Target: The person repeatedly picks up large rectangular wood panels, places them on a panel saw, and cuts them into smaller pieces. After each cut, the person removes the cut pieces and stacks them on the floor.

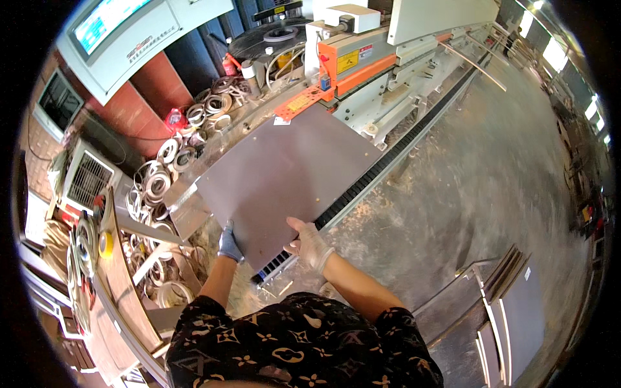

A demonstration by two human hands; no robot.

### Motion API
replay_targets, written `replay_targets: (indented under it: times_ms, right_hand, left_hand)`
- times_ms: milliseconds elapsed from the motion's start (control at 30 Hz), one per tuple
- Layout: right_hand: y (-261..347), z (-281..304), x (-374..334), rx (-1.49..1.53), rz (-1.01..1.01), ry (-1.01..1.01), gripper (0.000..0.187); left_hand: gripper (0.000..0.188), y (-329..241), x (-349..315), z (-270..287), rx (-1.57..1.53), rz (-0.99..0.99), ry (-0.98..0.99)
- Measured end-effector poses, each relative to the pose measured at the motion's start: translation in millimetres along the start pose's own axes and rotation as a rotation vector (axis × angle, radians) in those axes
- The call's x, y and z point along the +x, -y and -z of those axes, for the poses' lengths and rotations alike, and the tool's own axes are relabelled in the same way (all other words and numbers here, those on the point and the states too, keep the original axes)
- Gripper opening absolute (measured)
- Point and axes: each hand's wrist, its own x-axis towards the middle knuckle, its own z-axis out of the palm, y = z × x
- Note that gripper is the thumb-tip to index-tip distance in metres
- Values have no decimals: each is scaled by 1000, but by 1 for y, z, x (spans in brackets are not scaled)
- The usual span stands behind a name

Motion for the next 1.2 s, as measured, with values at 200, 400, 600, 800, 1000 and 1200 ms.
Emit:
replay_targets:
  times_ms: [200,400,600,800,1000,1200]
  right_hand:
    - [9,49,23,-88,77,78,58]
    - [64,35,26,181,38,-5,63]
    - [65,90,28,215,275,-95,72]
    - [9,188,-122,52,374,-180,60]
    - [-79,409,-239,449,404,-1016,10]
    - [-136,628,-342,617,964,-1468,41]
  left_hand:
    - [52,6,-7,-59,80,138,309]
    - [57,21,31,-73,124,117,89]
    - [56,57,65,-148,141,119,232]
    - [56,64,139,-144,155,119,330]
    - [46,118,45,-177,527,-692,-16]
    - [37,269,-20,-235,626,-690,248]
